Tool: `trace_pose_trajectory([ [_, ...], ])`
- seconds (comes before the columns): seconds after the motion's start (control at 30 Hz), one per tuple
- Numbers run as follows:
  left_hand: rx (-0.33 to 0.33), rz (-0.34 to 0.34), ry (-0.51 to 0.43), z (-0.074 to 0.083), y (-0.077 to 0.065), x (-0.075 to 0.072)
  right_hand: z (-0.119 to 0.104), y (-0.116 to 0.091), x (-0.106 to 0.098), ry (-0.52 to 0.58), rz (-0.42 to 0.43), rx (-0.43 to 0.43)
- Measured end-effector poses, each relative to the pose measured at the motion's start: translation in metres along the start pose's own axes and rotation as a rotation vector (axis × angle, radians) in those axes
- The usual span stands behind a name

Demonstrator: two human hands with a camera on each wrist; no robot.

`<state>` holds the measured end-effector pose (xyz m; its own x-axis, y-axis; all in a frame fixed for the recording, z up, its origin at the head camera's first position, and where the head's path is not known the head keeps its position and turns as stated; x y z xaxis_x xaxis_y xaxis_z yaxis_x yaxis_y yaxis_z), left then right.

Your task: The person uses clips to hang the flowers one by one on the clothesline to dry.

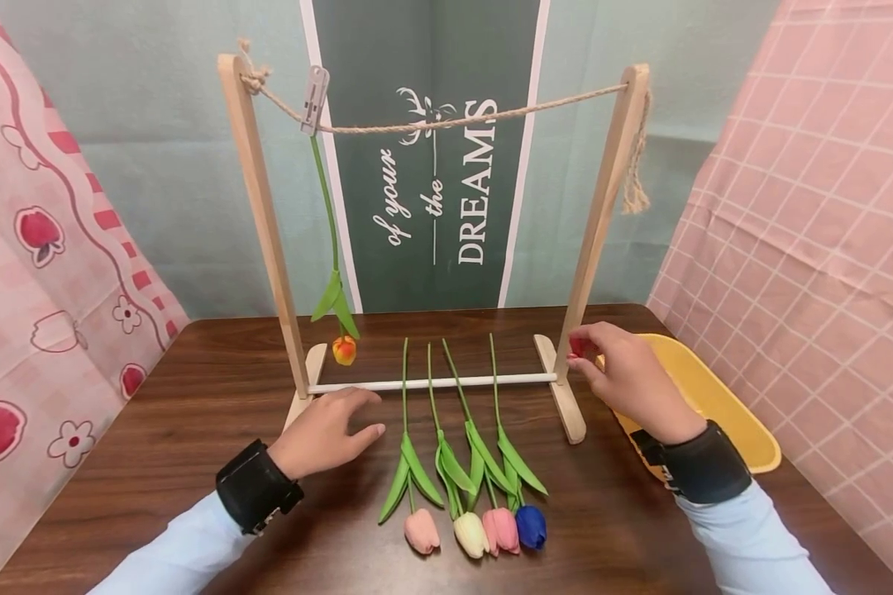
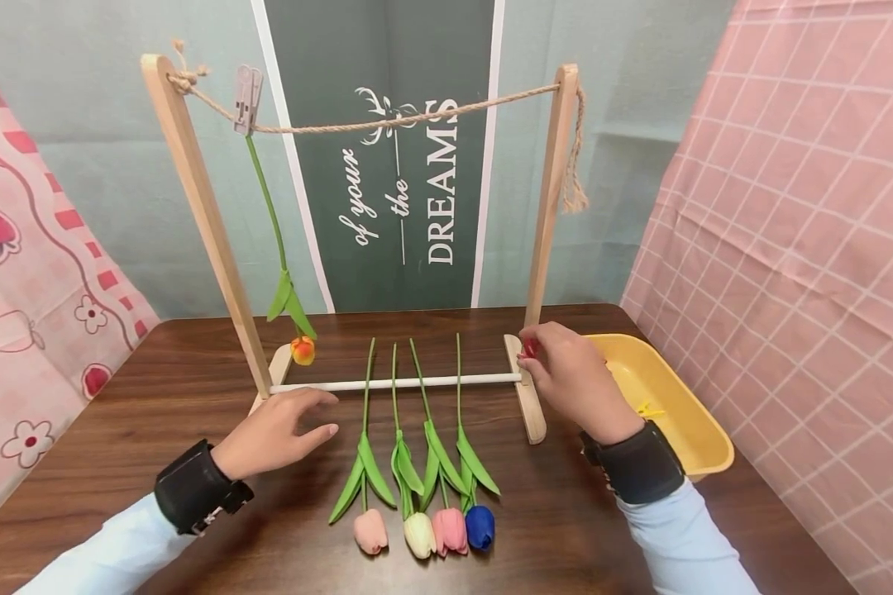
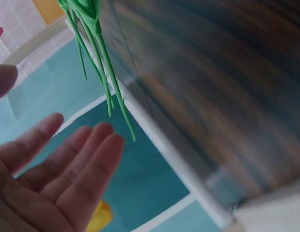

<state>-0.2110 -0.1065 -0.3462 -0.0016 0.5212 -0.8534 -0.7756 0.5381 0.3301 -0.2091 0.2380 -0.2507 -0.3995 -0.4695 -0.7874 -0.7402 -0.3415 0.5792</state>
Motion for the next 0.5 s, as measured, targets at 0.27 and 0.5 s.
trace_pose_trajectory([
  [0.27,-0.183,-0.042,-0.169,-0.013,0.015,0.019,-0.010,0.001,0.013,0.046,-0.001,0.008],
  [0.5,-0.294,-0.031,-0.245,-0.021,0.026,0.033,-0.020,0.001,0.026,0.130,-0.020,0.009],
])
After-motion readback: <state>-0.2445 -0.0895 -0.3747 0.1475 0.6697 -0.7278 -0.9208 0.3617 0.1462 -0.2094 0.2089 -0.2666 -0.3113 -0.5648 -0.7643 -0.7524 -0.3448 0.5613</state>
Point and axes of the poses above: each hand's wrist, its own y-axis towards the middle knuckle, its own x-axis out of the palm, z = x × y, the point moved 6 cm from there along y, towards the middle knuckle, and after that the axes turned 3 degrees about x, right-handed, at the moved point
